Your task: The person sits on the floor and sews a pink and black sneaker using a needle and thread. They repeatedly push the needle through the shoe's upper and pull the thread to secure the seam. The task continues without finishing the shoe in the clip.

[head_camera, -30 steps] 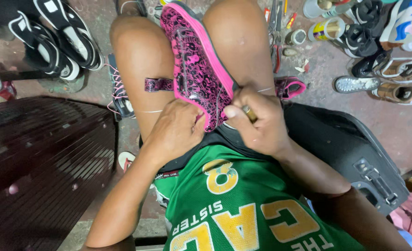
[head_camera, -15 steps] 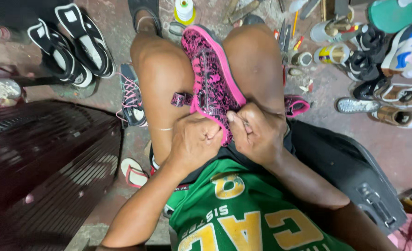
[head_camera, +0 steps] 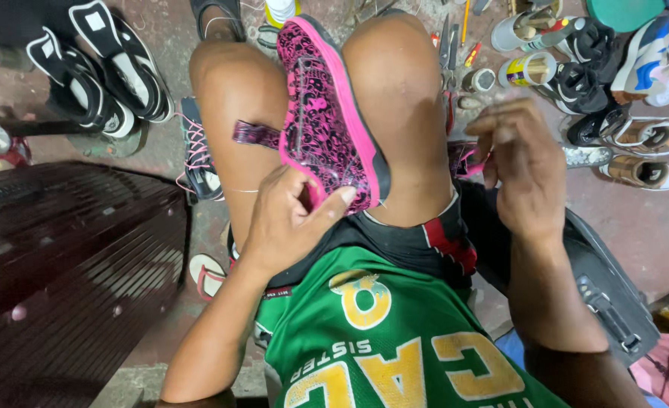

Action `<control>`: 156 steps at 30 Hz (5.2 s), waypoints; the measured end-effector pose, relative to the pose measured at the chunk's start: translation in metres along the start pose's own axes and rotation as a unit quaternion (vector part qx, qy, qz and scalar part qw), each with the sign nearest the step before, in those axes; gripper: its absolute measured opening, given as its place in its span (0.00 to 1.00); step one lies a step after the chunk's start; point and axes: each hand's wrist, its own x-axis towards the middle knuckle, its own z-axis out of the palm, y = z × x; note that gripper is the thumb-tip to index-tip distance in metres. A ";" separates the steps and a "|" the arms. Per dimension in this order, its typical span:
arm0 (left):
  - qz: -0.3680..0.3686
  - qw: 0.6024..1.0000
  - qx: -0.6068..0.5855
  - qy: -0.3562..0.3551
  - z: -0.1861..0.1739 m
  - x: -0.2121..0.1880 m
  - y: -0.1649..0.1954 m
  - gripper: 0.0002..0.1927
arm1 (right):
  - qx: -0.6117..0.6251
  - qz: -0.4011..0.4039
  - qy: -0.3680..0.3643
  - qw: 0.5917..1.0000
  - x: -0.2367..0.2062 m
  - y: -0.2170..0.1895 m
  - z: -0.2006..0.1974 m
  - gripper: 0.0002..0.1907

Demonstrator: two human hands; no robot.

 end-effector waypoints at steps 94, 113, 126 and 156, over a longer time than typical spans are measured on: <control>-0.171 0.930 -0.308 0.100 -0.052 -0.045 -0.007 0.11 | -0.133 -0.122 -0.277 0.944 0.026 0.006 0.047 0.04; 0.010 0.993 0.097 -0.067 -0.017 0.002 -0.020 0.12 | -0.240 -0.240 -0.225 0.913 0.023 -0.022 0.038 0.08; 0.002 0.995 0.090 -0.039 -0.016 0.003 -0.028 0.08 | -0.288 -0.350 -0.176 0.874 0.014 -0.006 0.067 0.11; -0.155 0.974 -0.147 -0.079 0.012 -0.012 -0.051 0.14 | -0.238 -0.290 -0.263 0.889 0.011 -0.031 0.030 0.08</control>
